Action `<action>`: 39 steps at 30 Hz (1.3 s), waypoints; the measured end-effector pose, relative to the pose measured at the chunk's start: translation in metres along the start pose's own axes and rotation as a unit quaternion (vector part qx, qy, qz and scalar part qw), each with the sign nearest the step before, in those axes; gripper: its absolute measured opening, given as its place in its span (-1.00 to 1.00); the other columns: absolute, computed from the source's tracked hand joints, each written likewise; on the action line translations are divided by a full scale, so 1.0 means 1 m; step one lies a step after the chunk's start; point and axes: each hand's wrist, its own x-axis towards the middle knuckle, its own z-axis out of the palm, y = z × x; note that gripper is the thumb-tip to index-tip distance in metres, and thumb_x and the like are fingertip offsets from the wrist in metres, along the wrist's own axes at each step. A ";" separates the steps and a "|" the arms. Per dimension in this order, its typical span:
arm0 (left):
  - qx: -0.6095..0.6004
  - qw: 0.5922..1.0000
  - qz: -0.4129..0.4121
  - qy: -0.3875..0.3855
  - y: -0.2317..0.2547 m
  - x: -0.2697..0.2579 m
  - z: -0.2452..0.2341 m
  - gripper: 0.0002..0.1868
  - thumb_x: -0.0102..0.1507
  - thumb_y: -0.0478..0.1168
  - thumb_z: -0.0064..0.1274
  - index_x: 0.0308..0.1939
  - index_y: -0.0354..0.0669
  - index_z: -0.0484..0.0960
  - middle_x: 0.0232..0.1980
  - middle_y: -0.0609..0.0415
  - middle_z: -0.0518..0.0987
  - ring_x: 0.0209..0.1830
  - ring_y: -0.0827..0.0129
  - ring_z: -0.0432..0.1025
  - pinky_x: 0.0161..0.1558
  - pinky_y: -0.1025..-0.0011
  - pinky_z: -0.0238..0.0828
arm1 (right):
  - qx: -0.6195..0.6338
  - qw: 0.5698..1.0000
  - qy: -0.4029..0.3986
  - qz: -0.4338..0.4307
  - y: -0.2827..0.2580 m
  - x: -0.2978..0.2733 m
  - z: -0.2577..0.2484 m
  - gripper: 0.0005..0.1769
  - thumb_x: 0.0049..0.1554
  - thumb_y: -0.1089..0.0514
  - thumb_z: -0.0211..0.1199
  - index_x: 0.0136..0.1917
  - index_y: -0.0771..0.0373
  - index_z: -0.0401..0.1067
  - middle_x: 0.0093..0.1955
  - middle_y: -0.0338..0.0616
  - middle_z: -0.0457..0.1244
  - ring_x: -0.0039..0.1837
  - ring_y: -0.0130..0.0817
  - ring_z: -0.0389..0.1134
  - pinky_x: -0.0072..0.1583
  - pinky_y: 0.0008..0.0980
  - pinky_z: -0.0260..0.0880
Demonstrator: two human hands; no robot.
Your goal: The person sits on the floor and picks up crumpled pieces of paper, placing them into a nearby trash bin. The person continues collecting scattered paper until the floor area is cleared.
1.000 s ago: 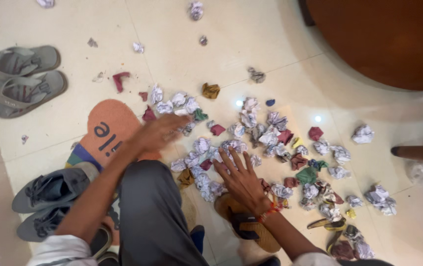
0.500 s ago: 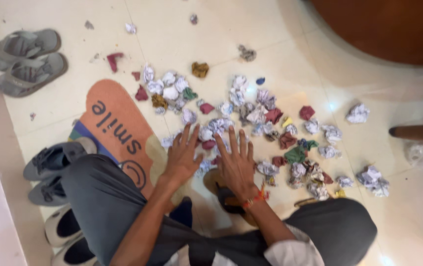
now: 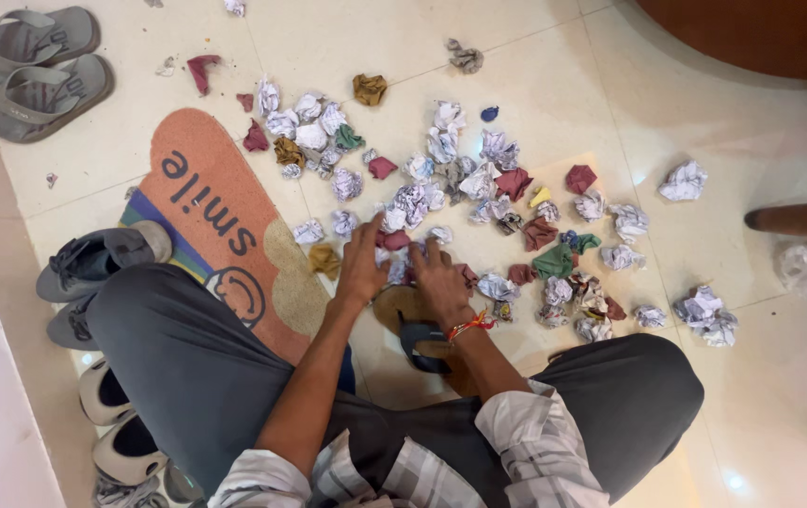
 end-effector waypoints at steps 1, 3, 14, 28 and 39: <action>-0.023 1.000 0.001 0.021 -0.003 0.004 -0.001 0.03 0.05 -0.47 0.27 0.55 0.02 0.15 0.46 -0.17 0.25 0.38 -0.13 0.24 0.37 0.08 0.25 | 0.019 0.999 -0.026 0.025 0.006 -0.001 -0.004 -0.22 -0.10 0.27 0.33 0.40 0.18 0.24 0.39 0.12 0.16 0.22 0.16 0.38 0.11 0.01 0.49; -0.027 0.998 0.006 0.058 -0.008 0.010 -0.003 -0.06 0.07 -0.49 0.26 0.50 -0.03 0.24 0.39 -0.19 0.30 0.34 -0.12 0.29 0.32 0.09 0.30 | 0.076 0.996 -0.015 0.042 0.015 -0.004 -0.012 -0.35 -0.04 0.28 0.33 0.33 0.15 0.30 0.32 0.06 0.21 0.12 0.16 0.42 0.08 0.02 0.49; 0.147 0.987 0.032 -0.064 0.019 0.000 0.017 -0.21 0.06 -0.61 0.07 0.30 0.19 0.48 0.41 -0.01 0.28 0.28 -0.13 0.21 0.08 -0.15 0.28 | 0.116 0.989 0.072 0.065 0.009 -0.026 -0.041 -0.09 -0.19 0.22 0.50 0.42 -0.01 0.27 0.43 0.14 0.09 0.21 0.24 0.31 0.07 0.03 0.43; 0.052 0.987 0.063 -0.140 0.029 0.010 0.032 -0.14 0.04 -0.56 0.13 0.38 0.20 0.43 0.26 -0.04 0.39 0.11 -0.12 0.41 0.19 0.07 0.41 | 0.161 0.970 0.108 0.146 0.015 -0.048 0.003 -0.12 -0.07 0.34 0.42 0.49 0.01 0.24 0.23 0.12 0.25 0.17 0.16 0.35 0.16 -0.03 0.43; 0.157 0.962 0.166 -0.151 0.068 0.019 0.032 -0.09 0.04 -0.50 0.22 0.43 0.23 0.35 0.46 0.05 0.29 0.28 -0.11 0.29 0.18 -0.21 0.33 | 0.237 0.908 0.269 0.216 -0.004 -0.061 -0.034 -0.23 -0.07 0.32 0.47 0.40 0.13 0.33 0.24 0.10 0.28 0.08 0.08 0.42 0.09 -0.12 0.48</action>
